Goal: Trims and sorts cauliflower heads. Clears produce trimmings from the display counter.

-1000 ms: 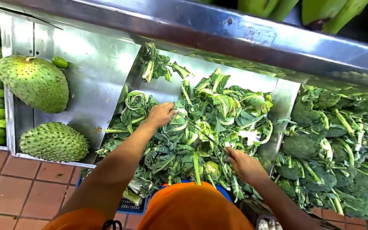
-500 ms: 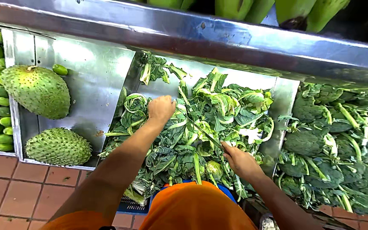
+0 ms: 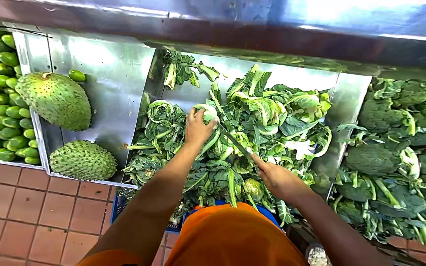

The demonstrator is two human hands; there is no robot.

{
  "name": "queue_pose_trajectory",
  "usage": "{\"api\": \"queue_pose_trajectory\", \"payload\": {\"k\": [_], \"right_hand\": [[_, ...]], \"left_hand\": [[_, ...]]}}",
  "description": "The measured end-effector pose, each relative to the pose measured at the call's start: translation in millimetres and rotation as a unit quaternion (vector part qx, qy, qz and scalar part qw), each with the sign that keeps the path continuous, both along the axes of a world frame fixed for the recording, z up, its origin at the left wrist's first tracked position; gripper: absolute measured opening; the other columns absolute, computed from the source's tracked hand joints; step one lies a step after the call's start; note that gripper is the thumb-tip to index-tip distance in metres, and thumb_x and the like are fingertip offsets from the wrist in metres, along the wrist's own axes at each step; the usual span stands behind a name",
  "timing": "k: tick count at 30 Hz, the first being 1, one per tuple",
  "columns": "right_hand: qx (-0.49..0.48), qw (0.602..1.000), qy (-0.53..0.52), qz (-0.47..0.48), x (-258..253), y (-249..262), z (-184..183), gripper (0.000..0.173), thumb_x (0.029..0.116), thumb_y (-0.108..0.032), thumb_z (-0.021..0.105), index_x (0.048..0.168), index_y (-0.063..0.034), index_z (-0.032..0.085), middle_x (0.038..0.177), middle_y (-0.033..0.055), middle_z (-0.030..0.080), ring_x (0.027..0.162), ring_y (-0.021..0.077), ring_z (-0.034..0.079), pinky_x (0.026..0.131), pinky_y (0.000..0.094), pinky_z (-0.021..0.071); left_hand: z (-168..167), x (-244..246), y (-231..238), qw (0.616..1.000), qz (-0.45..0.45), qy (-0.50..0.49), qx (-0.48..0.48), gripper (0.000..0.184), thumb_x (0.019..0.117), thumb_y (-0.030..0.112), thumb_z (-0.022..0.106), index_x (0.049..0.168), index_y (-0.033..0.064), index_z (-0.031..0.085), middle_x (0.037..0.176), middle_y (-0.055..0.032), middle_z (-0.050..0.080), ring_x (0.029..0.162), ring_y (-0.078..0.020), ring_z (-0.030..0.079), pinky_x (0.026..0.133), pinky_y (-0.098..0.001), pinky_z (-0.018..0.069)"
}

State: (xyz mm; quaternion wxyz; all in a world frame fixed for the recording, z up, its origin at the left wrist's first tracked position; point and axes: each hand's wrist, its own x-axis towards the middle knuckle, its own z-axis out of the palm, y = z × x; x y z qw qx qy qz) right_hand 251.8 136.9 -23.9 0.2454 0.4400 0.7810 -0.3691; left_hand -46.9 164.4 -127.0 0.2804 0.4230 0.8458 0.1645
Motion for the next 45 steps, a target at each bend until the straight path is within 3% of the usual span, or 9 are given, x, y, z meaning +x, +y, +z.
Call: {"api": "queue_pose_trajectory", "payload": {"k": [1,3,6,12,20,25,35,41,45], "right_hand": [[-0.005,1.0,0.001,-0.003,-1.5,2.3,1.5,0.062,0.1106,-0.028,0.04,0.166,-0.037,0.014,0.111,0.0146,0.068,0.099,0.0317,0.069,0.088,0.0541,0.0565],[-0.018,1.0,-0.003,-0.014,-4.6,3.6,6.0,0.062,0.1103,-0.028,0.041,0.166,-0.035,0.014,0.102,0.0138,0.071,0.092,0.0319,0.07,0.084,0.0544,0.057],[-0.053,0.997,-0.009,-0.055,-9.7,-9.0,14.1,0.063,0.1102,-0.03,0.041,0.166,-0.0375,0.011,0.099,0.0146,0.071,0.088,0.0328,0.07,0.081,0.0557,0.0568],[-0.087,0.991,-0.012,-0.1,-20.4,-58.5,10.3,0.059,0.1097,-0.029,0.038,0.165,-0.038,0.018,0.125,0.0151,0.066,0.109,0.0336,0.068,0.093,0.0539,0.0548],[-0.054,0.989,0.026,-0.136,-17.9,-78.1,16.3,0.057,0.1097,-0.027,0.039,0.163,-0.0408,0.025,0.115,0.0112,0.067,0.103,0.0273,0.068,0.09,0.0482,0.0559],[-0.04,0.988,0.027,-0.147,-14.4,-79.8,16.4,0.057,0.1095,-0.027,0.04,0.163,-0.0391,0.025,0.12,0.0111,0.067,0.105,0.0276,0.068,0.092,0.0488,0.0552],[-0.049,0.995,-0.03,-0.076,-20.3,-53.9,46.7,0.058,0.1087,-0.027,0.043,0.162,-0.0435,0.026,0.111,0.0126,0.068,0.098,0.0304,0.069,0.086,0.0526,0.0565],[-0.028,0.993,-0.003,-0.114,-35.5,-53.1,30.3,0.059,0.1087,-0.025,0.045,0.163,-0.0375,0.027,0.107,0.0137,0.072,0.095,0.0322,0.07,0.084,0.0552,0.057],[-0.02,0.99,-0.043,-0.132,-56.8,-80.3,19.2,0.066,0.107,-0.024,0.044,0.165,-0.0364,0.017,0.103,0.0158,0.069,0.093,0.034,0.07,0.08,0.0535,0.0575]], "left_hand": [[3.2,-0.7,8.4,1.0,0.023,-0.007,-0.001,0.062,0.093,0.061,0.061,0.14,0.0212,0.059,0.159,-0.0129,0.039,0.135,-0.0377,0.051,0.1,-0.0621,0.0499],[3.6,-0.4,18.3,0.999,0.043,-0.014,-0.008,0.051,0.0959,0.053,0.061,0.134,0.0186,0.062,0.154,-0.0142,0.043,0.127,-0.0378,0.056,0.096,-0.0611,0.0523],[-10.6,-3.5,0.8,0.999,-0.003,-0.008,0.044,0.049,0.0963,0.044,0.064,0.137,0.0164,0.061,0.155,-0.0141,0.042,0.136,-0.0338,0.05,0.105,-0.057,0.0491],[-36.1,-17.7,-63.1,0.99,-0.093,-0.032,0.104,0.05,0.1026,0.04,0.054,0.147,0.0183,0.054,0.169,-0.0107,0.019,0.151,-0.0289,0.033,0.116,-0.0543,0.0396],[-16.2,-9.5,-47.5,0.988,-0.127,0.072,0.052,0.046,0.1049,0.03,0.044,0.15,0.0217,0.053,0.162,-0.0178,0.031,0.141,-0.0354,0.045,0.107,-0.0542,0.0477],[-11.1,-14.1,-39.2,0.984,-0.16,0.076,0.018,0.047,0.1053,0.028,0.042,0.151,0.0208,0.051,0.164,-0.0189,0.028,0.14,-0.0373,0.046,0.108,-0.0542,0.047],[-11.7,-19.9,-40.9,0.977,-0.197,0.084,0.015,0.048,0.1051,0.026,0.04,0.152,0.0201,0.051,0.164,-0.0195,0.028,0.136,-0.0378,0.051,0.105,-0.0541,0.0493],[-17.4,-16.8,-47.6,0.973,-0.211,0.093,0.021,0.049,0.1056,0.027,0.039,0.153,0.0223,0.049,0.166,-0.0175,0.024,0.143,-0.0362,0.043,0.107,-0.0537,0.0485],[-22.2,-14.0,-49.5,0.971,-0.211,0.101,0.043,0.049,0.1049,0.028,0.04,0.152,0.0217,0.05,0.165,-0.018,0.026,0.146,-0.0366,0.038,0.108,-0.0533,0.047]]}}
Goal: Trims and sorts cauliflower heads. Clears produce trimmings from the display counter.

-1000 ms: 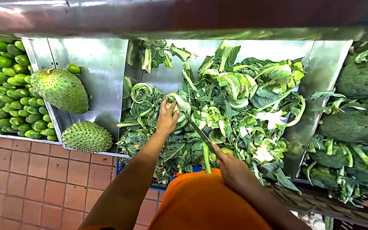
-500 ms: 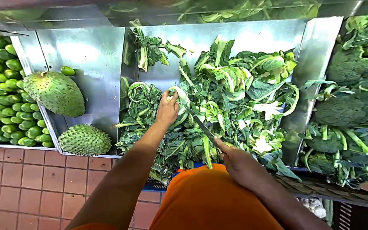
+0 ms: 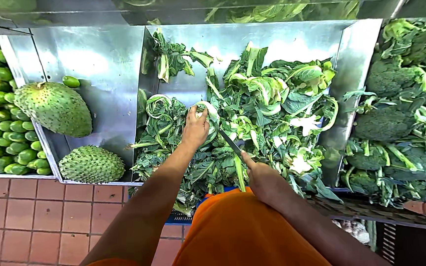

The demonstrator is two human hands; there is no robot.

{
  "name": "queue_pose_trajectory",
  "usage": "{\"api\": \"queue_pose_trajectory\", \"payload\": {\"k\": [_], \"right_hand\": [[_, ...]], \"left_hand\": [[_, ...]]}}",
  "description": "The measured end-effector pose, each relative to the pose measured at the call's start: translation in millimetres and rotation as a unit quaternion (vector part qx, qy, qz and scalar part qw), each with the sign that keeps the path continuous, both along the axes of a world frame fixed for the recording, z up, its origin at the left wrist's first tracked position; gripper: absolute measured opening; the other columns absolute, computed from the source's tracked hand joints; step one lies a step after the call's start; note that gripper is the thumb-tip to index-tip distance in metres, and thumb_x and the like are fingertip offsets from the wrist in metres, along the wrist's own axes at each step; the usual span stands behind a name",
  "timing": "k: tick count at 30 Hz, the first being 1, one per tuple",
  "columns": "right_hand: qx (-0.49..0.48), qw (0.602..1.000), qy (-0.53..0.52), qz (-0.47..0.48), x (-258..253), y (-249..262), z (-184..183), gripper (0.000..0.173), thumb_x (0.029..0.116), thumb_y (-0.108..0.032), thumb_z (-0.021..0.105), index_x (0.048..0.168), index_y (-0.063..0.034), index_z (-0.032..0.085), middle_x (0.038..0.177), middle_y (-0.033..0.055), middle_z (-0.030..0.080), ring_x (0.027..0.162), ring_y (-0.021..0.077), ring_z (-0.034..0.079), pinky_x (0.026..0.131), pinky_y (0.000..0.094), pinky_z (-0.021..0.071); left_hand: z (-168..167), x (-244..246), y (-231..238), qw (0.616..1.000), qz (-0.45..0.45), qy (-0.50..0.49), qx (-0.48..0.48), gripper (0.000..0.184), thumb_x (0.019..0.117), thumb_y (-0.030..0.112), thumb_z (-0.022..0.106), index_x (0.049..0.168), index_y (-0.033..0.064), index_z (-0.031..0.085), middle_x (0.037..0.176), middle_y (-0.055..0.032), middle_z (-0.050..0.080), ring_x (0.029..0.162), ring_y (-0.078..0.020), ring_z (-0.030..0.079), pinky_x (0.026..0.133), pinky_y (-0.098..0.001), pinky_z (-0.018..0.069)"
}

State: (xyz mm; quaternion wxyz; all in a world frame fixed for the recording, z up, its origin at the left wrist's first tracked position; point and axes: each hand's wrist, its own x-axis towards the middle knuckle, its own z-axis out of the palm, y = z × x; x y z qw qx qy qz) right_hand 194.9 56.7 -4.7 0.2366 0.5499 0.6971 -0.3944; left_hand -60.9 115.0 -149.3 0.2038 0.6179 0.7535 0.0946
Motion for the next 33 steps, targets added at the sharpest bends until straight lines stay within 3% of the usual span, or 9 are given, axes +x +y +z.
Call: {"api": "queue_pose_trajectory", "payload": {"k": [5,9,12,16,22,28,31,33], "right_hand": [[0.001,0.998,-0.054,0.015,-25.5,3.2,-8.4,0.077,0.1034,-0.019,0.048,0.166,-0.0372,0.006,0.094,0.0159,0.071,0.088,0.0365,0.071,0.075,0.0555,0.058],[-0.036,0.997,-0.071,0.015,-35.7,0.3,-16.8,0.086,0.1003,-0.015,0.05,0.165,-0.0384,-0.002,0.098,0.0176,0.071,0.092,0.0378,0.071,0.077,0.057,0.0577],[-0.041,0.999,-0.033,0.005,-42.6,3.2,-36.9,0.083,0.1021,-0.016,0.05,0.166,-0.0353,-0.001,0.098,0.0187,0.071,0.09,0.0388,0.071,0.076,0.0588,0.0578],[-0.043,0.998,-0.043,0.011,-42.3,-2.6,-38.3,0.088,0.099,-0.014,0.053,0.165,-0.0381,0.0,0.103,0.0183,0.071,0.096,0.0387,0.071,0.08,0.0584,0.0572],[-0.011,0.999,-0.029,0.031,-18.4,31.0,-41.8,0.073,0.1035,-0.018,0.05,0.164,-0.0413,0.016,0.104,0.022,0.071,0.093,0.043,0.07,0.076,0.0644,0.0558],[0.012,0.996,-0.011,0.092,30.6,100.8,-5.3,0.054,0.1071,-0.022,0.05,0.16,-0.0264,0.038,0.134,0.0131,0.066,0.119,0.0373,0.065,0.1,0.0636,0.0487],[0.011,0.995,-0.026,0.096,18.6,92.3,17.6,0.053,0.1071,-0.025,0.05,0.159,-0.0292,0.04,0.13,0.0119,0.068,0.114,0.0357,0.067,0.095,0.0628,0.0516],[0.02,0.997,-0.004,0.078,23.5,73.6,28.9,0.053,0.1079,-0.026,0.05,0.159,-0.0308,0.039,0.125,0.0112,0.07,0.106,0.0338,0.07,0.092,0.0612,0.0541]], "left_hand": [[-0.7,0.3,3.2,1.0,-0.007,0.009,-0.004,0.049,0.1058,0.029,0.04,0.153,0.0229,0.048,0.165,-0.018,0.026,0.144,-0.0372,0.041,0.106,-0.0533,0.0488],[-2.3,-0.1,2.8,1.0,-0.023,0.009,0.001,0.048,0.1058,0.03,0.041,0.152,0.0244,0.05,0.166,-0.016,0.026,0.148,-0.0369,0.036,0.107,-0.0543,0.0479],[-4.8,-1.1,-1.0,1.0,-0.03,0.006,-0.004,0.047,0.1061,0.032,0.041,0.152,0.0256,0.05,0.167,-0.0143,0.025,0.148,-0.0367,0.036,0.106,-0.0553,0.0482],[-6.6,-22.9,-1.8,0.998,-0.024,-0.049,0.016,0.048,0.1051,0.03,0.042,0.152,0.0239,0.051,0.167,-0.0145,0.025,0.142,-0.0362,0.044,0.106,-0.0571,0.0481],[-12.4,-51.8,-12.6,0.99,-0.045,-0.13,0.021,0.044,0.1048,0.032,0.046,0.147,0.0213,0.057,0.168,-0.0085,0.024,0.145,-0.0296,0.042,0.11,-0.0555,0.045],[-7.2,-70.7,-15.2,0.985,-0.068,-0.155,0.011,0.047,0.1038,0.037,0.05,0.147,0.022,0.056,0.167,-0.0028,0.03,0.15,-0.0238,0.036,0.117,-0.0544,0.038],[1.8,-55.0,-22.7,0.991,-0.034,-0.123,0.033,0.047,0.1047,0.042,0.05,0.146,0.0208,0.057,0.166,-0.0051,0.032,0.151,-0.0263,0.034,0.119,-0.0546,0.0348],[8.4,-36.0,-34.1,0.994,0.008,-0.101,0.044,0.06,0.1008,0.051,0.055,0.15,0.0174,0.051,0.166,-0.0122,0.029,0.151,-0.0322,0.031,0.119,-0.056,0.0345]]}}
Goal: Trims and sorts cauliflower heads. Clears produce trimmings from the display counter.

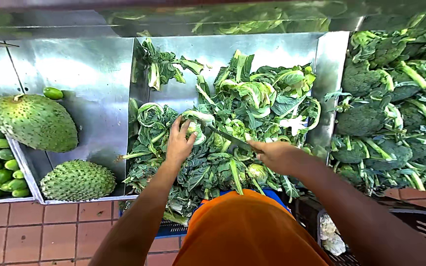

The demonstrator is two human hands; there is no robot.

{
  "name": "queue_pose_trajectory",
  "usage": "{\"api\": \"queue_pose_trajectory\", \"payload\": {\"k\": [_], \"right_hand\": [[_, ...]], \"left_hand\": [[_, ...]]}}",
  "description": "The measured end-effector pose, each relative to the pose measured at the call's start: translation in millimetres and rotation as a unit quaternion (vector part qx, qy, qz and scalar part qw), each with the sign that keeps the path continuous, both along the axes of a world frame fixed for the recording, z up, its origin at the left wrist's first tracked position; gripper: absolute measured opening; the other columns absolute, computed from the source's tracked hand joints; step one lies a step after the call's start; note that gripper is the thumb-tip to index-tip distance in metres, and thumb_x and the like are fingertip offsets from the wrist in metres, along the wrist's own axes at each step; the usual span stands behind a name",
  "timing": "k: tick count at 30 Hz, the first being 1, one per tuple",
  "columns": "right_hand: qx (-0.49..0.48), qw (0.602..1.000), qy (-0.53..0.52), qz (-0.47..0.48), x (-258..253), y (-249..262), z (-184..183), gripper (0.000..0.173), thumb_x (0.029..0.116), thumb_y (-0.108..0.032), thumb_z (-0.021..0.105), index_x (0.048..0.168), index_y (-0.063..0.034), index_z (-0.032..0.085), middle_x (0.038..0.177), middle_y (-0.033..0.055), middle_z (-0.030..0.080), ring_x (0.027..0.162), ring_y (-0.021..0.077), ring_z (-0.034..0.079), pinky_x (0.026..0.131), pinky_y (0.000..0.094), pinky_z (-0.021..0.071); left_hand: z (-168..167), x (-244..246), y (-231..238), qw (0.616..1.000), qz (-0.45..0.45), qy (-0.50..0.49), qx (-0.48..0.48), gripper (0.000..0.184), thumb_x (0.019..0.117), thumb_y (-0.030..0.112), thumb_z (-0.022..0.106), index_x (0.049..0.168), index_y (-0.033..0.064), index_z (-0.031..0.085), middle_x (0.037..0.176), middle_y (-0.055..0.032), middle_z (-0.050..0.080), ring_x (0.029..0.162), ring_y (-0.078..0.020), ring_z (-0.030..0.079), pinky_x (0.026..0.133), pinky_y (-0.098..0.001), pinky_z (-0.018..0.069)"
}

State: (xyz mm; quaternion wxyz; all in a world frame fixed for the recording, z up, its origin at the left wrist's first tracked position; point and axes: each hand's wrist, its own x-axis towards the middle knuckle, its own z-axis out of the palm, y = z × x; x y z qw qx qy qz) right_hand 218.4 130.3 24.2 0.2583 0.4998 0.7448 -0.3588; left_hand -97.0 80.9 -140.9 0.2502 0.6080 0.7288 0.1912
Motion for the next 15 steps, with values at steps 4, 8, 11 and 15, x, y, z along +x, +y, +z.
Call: {"api": "queue_pose_trajectory", "payload": {"k": [4,8,11,15], "right_hand": [[-0.024,0.992,0.091,-0.088,47.3,-20.9,0.7,0.05,0.1083,-0.031,0.051,0.157,-0.0407,0.04,0.108,0.0048,0.072,0.086,0.0207,0.069,0.079,0.0482,0.0583],[0.023,0.938,0.217,-0.27,85.8,-45.8,-53.6,0.053,0.1075,-0.03,0.052,0.157,-0.0434,0.039,0.103,0.0058,0.071,0.057,0.0195,0.059,0.055,0.044,0.0543],[0.097,0.884,0.247,-0.386,81.9,-54.2,-95.2,0.056,0.1069,-0.027,0.053,0.16,-0.0372,0.037,0.113,0.0096,0.07,0.057,0.0227,0.059,0.054,0.047,0.054],[0.165,0.839,0.231,-0.465,63.5,-44.2,-115.7,0.061,0.1064,-0.026,0.055,0.162,-0.0345,0.031,0.111,0.0173,0.068,0.06,0.0281,0.059,0.054,0.0519,0.0528]], "left_hand": [[-7.6,18.2,-13.4,0.997,-0.016,0.071,-0.031,0.099,0.0787,0.052,0.084,0.158,0.0149,0.037,0.168,-0.0222,0.017,0.154,-0.0441,0.02,0.119,-0.0623,0.0306],[-2.1,2.3,12.4,0.989,-0.109,0.103,-0.002,0.072,0.0834,0.042,0.082,0.148,0.0236,0.054,0.164,-0.017,0.03,0.149,-0.0412,0.033,0.113,-0.0586,0.0414],[11.4,-16.2,24.4,0.972,-0.201,0.119,0.028,0.046,0.0919,0.044,0.072,0.132,0.0218,0.067,0.152,-0.0115,0.049,0.139,-0.0357,0.049,0.104,-0.0554,0.0496],[24.8,-41.0,37.9,0.989,-0.141,0.037,0.004,0.035,0.0968,0.039,0.067,0.11,0.0077,0.073,0.116,-0.0096,0.071,0.108,-0.0273,0.069,0.092,-0.0559,0.0556]]}}
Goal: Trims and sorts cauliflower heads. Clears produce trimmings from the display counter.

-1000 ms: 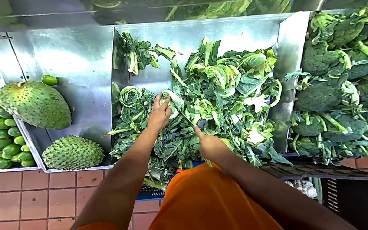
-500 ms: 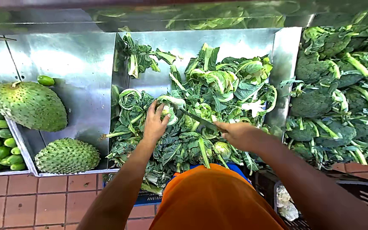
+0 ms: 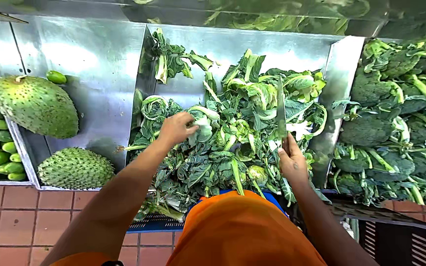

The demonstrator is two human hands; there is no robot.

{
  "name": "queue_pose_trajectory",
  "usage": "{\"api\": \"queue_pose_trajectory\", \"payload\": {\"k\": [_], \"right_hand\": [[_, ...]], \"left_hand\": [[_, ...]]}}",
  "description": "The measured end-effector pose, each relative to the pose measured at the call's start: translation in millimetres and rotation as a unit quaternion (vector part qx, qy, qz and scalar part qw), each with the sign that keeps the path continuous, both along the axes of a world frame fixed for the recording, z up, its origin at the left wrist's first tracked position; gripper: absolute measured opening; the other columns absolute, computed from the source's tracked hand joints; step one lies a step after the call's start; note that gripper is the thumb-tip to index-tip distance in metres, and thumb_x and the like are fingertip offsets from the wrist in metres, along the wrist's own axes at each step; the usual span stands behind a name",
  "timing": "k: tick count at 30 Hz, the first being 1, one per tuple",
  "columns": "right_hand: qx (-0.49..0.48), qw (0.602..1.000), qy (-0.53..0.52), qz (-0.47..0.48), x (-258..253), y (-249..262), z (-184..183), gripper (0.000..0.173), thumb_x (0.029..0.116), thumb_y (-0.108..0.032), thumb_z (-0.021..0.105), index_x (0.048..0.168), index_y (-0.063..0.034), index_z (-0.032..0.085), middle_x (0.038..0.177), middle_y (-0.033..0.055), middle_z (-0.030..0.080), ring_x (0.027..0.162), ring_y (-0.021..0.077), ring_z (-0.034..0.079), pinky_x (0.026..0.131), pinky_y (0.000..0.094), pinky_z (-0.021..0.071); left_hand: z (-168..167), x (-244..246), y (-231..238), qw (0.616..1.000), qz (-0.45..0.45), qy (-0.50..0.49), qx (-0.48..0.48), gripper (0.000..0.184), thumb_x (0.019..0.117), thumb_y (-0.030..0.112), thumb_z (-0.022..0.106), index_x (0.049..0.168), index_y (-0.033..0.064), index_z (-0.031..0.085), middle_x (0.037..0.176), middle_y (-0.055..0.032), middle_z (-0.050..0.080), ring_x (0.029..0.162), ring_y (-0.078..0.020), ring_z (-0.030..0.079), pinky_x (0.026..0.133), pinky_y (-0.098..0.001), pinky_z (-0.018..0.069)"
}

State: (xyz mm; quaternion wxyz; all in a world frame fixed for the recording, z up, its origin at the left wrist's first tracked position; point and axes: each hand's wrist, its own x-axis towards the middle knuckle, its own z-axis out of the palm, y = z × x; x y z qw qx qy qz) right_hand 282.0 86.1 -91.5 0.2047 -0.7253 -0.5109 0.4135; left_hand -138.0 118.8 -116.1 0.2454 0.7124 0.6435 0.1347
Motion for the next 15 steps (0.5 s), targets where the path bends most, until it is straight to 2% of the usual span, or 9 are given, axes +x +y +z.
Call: {"api": "queue_pose_trajectory", "payload": {"k": [3,5,6,7,9,11,12,14,15], "right_hand": [[0.021,0.999,-0.021,0.012,-14.6,12.3,3.3,0.062,0.1062,-0.025,0.054,0.163,-0.0315,0.03,0.127,0.018,0.065,0.08,0.0321,0.064,0.067,0.0574,0.0527],[0.032,0.998,-0.036,0.03,-23.6,16.5,12.1,0.061,0.1059,-0.027,0.054,0.162,-0.0341,0.031,0.138,0.0138,0.062,0.106,0.0337,0.067,0.086,0.0627,0.052],[0.04,0.997,-0.041,0.05,-26.3,15.8,16.2,0.06,0.1062,-0.029,0.053,0.162,-0.0342,0.031,0.141,0.0119,0.061,0.111,0.0335,0.066,0.089,0.0636,0.0518],[0.043,0.995,-0.047,0.08,-27.1,12.8,21.5,0.059,0.107,-0.032,0.052,0.163,-0.0338,0.031,0.144,0.0099,0.06,0.114,0.0328,0.067,0.09,0.0639,0.0526],[0.033,0.987,-0.052,0.151,-25.9,0.8,33.8,0.057,0.108,-0.035,0.05,0.162,-0.0318,0.033,0.136,0.0112,0.065,0.104,0.0331,0.07,0.084,0.0643,0.0548],[-0.011,0.972,-0.069,0.223,-20.1,-18.9,47.8,0.055,0.1077,-0.035,0.051,0.16,-0.0353,0.036,0.128,0.0092,0.068,0.099,0.03,0.071,0.083,0.0623,0.0564],[-0.037,0.963,-0.082,0.254,-14.9,-28.2,50.6,0.055,0.1074,-0.035,0.052,0.16,-0.0388,0.036,0.128,0.0071,0.069,0.1,0.0283,0.071,0.085,0.0608,0.0566],[-0.076,0.941,-0.108,0.311,-5.5,-44.4,49.7,0.054,0.1074,-0.037,0.05,0.159,-0.0413,0.036,0.129,0.0035,0.069,0.103,0.0243,0.071,0.09,0.0563,0.0567],[-0.095,0.933,-0.117,0.328,-4.2,-49.9,49.4,0.053,0.1076,-0.036,0.05,0.159,-0.0401,0.037,0.126,0.0042,0.07,0.102,0.0248,0.071,0.09,0.0561,0.0564]], "left_hand": [[28.0,-25.4,13.9,0.967,0.223,-0.104,-0.062,0.042,0.0947,0.04,0.07,0.117,0.0041,0.068,0.11,-0.019,0.07,0.1,-0.0333,0.07,0.092,-0.0598,0.0543],[40.4,-43.0,17.2,0.943,0.321,-0.067,-0.053,0.055,0.0921,0.047,0.071,0.129,0.006,0.062,0.125,-0.0221,0.064,0.115,-0.0384,0.064,0.098,-0.0635,0.0501],[46.3,-46.1,15.0,0.937,0.343,-0.034,-0.047,0.068,0.0915,0.05,0.071,0.141,0.006,0.054,0.141,-0.0256,0.053,0.128,-0.0434,0.054,0.104,-0.0663,0.0446],[51.8,-42.3,9.5,0.937,0.348,-0.013,-0.031,0.077,0.0914,0.05,0.07,0.148,0.004,0.047,0.151,-0.0284,0.042,0.137,-0.0474,0.044,0.109,-0.068,0.039],[56.5,-16.4,-7.3,0.955,0.295,-0.002,-0.025,0.07,0.0965,0.048,0.064,0.146,0.0014,0.049,0.152,-0.0287,0.041,0.139,-0.047,0.042,0.111,-0.0661,0.0385],[43.5,24.5,-23.5,0.98,0.189,-0.011,-0.059,0.06,0.099,0.05,0.061,0.141,0.0082,0.057,0.148,-0.0213,0.049,0.136,-0.0403,0.049,0.109,-0.0622,0.0435],[30.6,45.0,-26.6,0.986,0.151,-0.014,-0.069,0.061,0.097,0.054,0.062,0.143,0.0134,0.058,0.151,-0.0189,0.047,0.139,-0.0395,0.046,0.11,-0.0615,0.0425],[1.6,74.4,-24.4,0.985,0.145,-0.021,-0.088,0.074,0.0918,0.062,0.065,0.151,0.0203,0.05,0.163,-0.0182,0.03,0.149,-0.0428,0.03,0.114,-0.0634,0.0369],[-11.4,81.0,-18.9,0.982,0.168,-0.032,-0.087,0.077,0.0895,0.063,0.067,0.151,0.0204,0.049,0.166,-0.0177,0.025,0.149,-0.0431,0.03,0.113,-0.0627,0.0392]]}}
